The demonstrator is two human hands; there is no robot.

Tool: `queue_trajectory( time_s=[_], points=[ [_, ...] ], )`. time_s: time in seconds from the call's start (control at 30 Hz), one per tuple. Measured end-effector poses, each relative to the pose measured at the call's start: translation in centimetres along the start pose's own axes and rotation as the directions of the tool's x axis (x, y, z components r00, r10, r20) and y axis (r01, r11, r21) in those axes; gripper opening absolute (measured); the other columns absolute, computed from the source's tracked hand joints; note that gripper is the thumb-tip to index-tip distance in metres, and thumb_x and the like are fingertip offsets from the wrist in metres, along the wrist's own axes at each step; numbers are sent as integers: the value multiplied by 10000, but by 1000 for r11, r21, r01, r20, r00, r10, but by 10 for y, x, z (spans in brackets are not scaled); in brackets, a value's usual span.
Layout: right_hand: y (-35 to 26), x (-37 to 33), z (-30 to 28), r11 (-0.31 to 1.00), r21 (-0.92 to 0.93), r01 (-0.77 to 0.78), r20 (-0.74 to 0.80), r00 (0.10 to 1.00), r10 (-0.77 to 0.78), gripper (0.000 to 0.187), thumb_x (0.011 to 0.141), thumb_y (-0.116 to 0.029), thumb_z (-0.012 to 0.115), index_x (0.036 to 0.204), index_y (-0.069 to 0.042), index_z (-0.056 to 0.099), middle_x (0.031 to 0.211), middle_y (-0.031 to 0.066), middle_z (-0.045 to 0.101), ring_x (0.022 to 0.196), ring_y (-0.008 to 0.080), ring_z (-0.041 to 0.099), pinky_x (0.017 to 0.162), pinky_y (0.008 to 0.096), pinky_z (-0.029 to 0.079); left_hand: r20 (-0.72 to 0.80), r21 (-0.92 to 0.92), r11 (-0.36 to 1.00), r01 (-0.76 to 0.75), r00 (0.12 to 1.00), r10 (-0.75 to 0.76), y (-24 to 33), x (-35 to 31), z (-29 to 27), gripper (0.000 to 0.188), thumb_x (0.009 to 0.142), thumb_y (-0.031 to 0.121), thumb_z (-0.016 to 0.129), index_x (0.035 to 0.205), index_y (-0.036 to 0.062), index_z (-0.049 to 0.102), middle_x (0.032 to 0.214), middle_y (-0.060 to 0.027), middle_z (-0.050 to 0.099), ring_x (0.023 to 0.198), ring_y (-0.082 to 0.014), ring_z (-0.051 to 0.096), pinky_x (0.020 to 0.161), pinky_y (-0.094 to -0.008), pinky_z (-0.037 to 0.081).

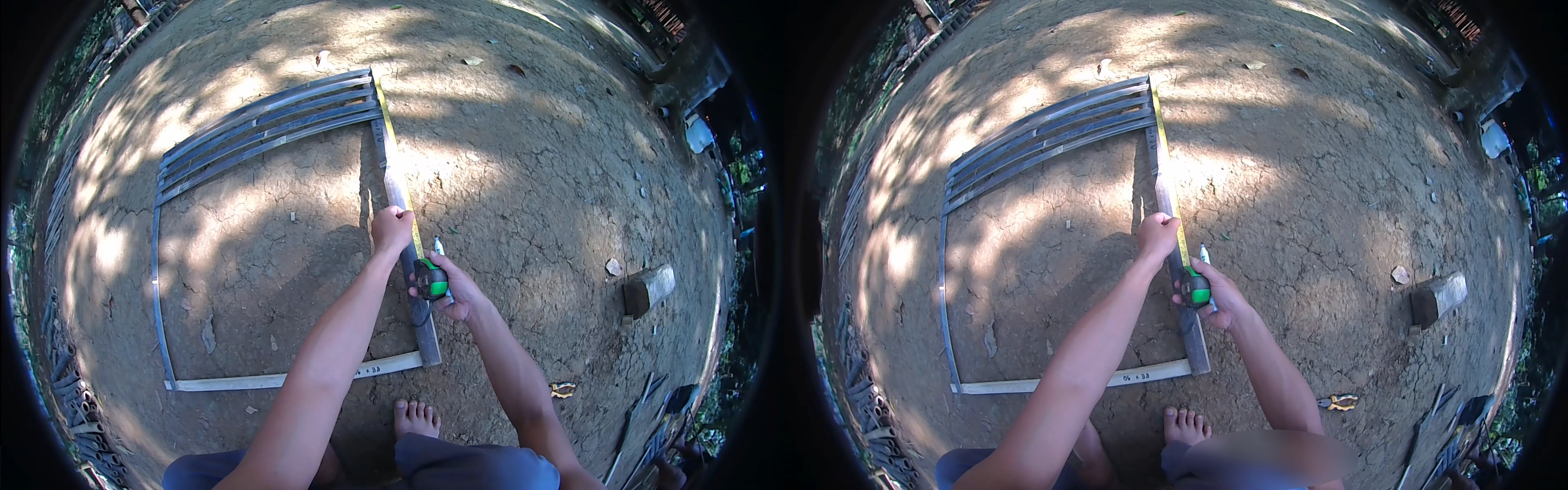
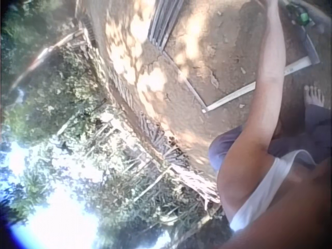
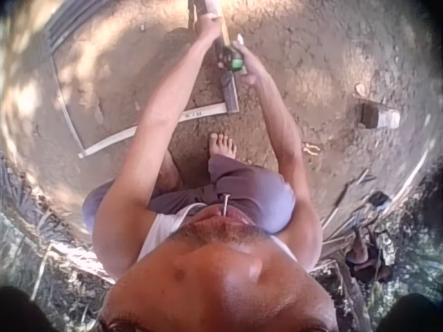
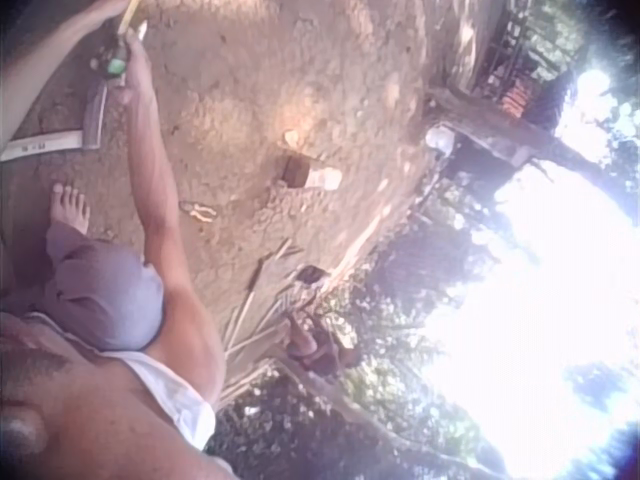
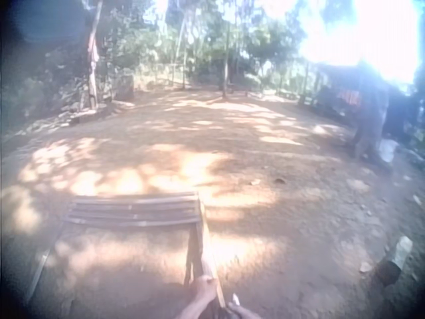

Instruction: The person measures and marks a bamboo and metal frame using a tape measure and a marker while it sits on the ground.

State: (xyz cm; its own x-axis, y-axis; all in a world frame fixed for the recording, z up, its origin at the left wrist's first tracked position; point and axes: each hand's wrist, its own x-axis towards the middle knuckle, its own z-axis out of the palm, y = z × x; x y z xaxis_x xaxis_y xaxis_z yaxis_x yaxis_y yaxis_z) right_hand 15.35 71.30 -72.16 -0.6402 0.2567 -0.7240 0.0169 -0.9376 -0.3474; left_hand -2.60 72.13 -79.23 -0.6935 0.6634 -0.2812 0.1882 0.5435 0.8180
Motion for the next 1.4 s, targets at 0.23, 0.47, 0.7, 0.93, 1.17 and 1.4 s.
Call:
queue_trajectory(
  time_s=[0.23, 0.47, 0.7, 0.93, 1.17, 1.4],
  points=[
    [7, 0, 1, 992, -113, 51, -57, 997, -58, 363, 961, -406, 635, 1137, -105, 534, 911, 97, 683, 733, 258, 737, 305, 199, 420, 32, -45, 998, 35, 999, -33, -6, 0, -1, 233, 855, 241, 670, 808, 14, 697, 711, -87, 682, 670, -170, 639, 642, -364, 479],
    [41, -30, -12, 975, -200, 94, -121, 985, -120, 569, 975, -363, 622, 1453, -125, 424, 965, 82, 665, 772, 210, 724, 475, 245, 504, 181, -61, 992, 115, 978, -102, -13, 7, -1, 236, 887, 229, 656, 806, 12, 701, 702, -35, 659, 653, -117, 585, 616, -332, 448],
    [78, -64, -43, 959, -269, 92, -182, 973, -144, 582, 971, -355, 631, 1467, -130, 425, 1000, 96, 675, 772, 202, 722, 489, 235, 484, 199, 29, 990, 140, 970, -143, -13, 11, 3, 176, 837, 176, 638, 747, 41, 708, 710, -50, 681, 679, -142, 622, 646, -326, 464],
    [114, -100, -67, 983, -179, 42, -299, 950, -95, 503, 939, -295, 692, 1311, -10, 509, 1024, 114, 684, 774, 198, 714, 609, 267, 527, 181, 102, 992, 71, 979, -89, -19, 19, 13, 229, 847, 231, 663, 725, 40, 702, 716, -63, 690, 674, -166, 638, 645, -334, 470],
    [142, -129, -73, 967, -256, 0, -402, 910, -106, 554, 911, -304, 733, 1321, 2, 521, 974, 66, 663, 793, 181, 719, 564, 250, 484, 241, 230, 970, 75, 962, -131, -16, 25, 15, 299, 839, 315, 673, 998, 80, 770, 1012, -159, 746, 973, -311, 715, 855, -391, 557],
    [152, -131, -74, 960, -280, -19, -419, 902, -104, 670, 890, -350, 748, 1407, -18, 480, 985, 49, 664, 774, 157, 727, 401, 218, 333, 176, 215, 974, 73, 978, -112, -14, 19, 8, 325, 813, 333, 695, 949, 43, 751, 971, -175, 744, 932, -313, 719, 832, -393, 556]
  ],
)
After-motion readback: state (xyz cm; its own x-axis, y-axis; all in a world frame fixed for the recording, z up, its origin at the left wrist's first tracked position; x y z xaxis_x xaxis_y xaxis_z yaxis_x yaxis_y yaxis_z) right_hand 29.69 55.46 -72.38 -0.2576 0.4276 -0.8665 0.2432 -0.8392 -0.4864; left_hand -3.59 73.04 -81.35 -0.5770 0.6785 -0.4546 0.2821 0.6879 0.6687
